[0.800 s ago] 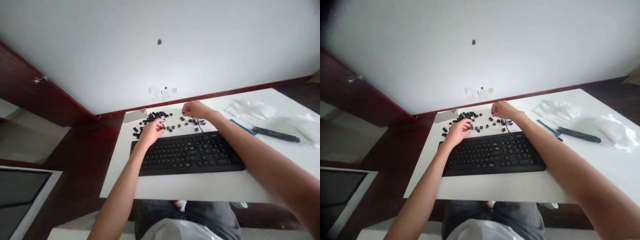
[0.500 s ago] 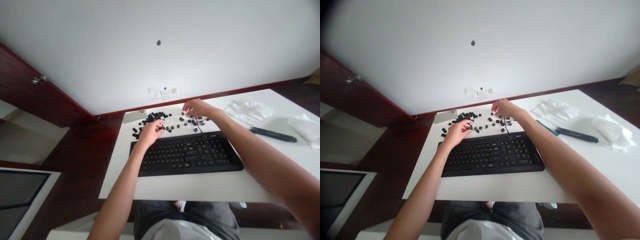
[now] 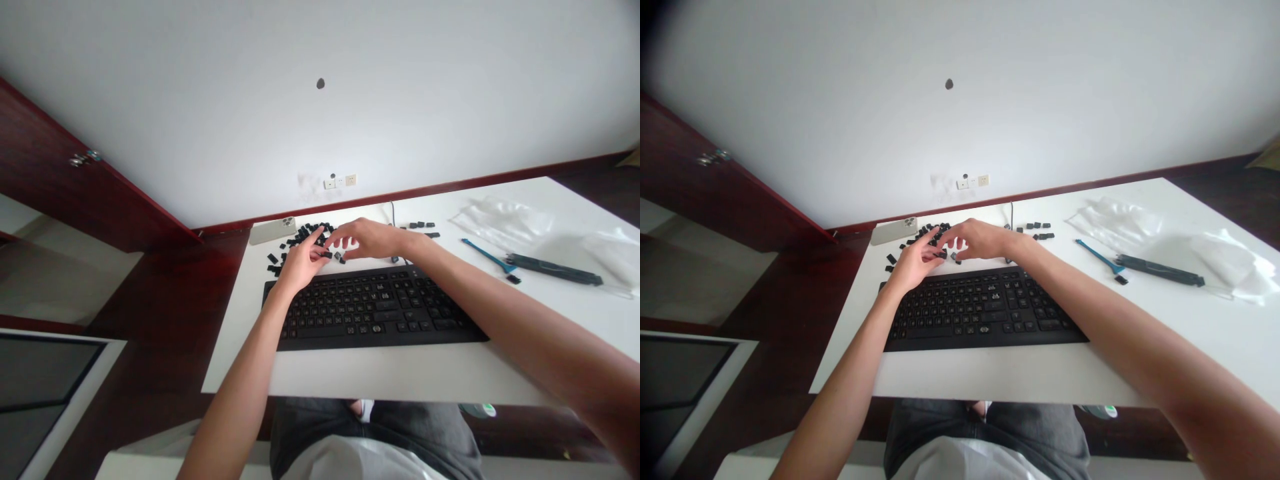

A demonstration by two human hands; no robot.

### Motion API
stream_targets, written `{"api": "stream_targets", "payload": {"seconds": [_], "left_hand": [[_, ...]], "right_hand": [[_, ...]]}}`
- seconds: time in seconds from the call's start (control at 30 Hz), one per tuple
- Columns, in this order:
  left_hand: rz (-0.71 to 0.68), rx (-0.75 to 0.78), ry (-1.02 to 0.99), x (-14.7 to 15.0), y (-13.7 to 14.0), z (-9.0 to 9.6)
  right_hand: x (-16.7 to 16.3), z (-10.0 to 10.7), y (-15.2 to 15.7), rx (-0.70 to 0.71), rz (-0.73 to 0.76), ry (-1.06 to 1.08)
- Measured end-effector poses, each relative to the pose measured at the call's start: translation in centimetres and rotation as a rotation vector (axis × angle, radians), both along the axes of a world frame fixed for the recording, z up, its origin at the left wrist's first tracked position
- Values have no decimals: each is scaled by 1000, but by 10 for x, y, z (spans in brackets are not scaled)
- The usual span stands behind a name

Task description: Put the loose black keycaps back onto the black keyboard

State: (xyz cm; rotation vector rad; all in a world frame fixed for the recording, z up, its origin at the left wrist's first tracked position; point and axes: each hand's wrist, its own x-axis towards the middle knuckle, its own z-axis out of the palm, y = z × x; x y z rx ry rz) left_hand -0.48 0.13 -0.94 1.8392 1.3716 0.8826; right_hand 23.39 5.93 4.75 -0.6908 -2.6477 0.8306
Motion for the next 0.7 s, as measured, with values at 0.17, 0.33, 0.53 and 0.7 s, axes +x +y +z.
{"api": "stream_targets", "payload": {"seconds": [0.17, 0.33, 0.53, 0.7], "left_hand": [[-29, -104, -178, 2, 1, -2], [-93, -182, -260, 3, -1, 2], [-125, -243, -354, 4, -2, 3], [-171, -269, -319, 2, -2, 0]], "right_hand": [[-13, 0, -15, 72, -20, -24], [-12, -1, -14, -37, -47, -21], [-7, 6, -15, -86, -25, -36], [-6, 11, -18, -97, 16, -70]]}}
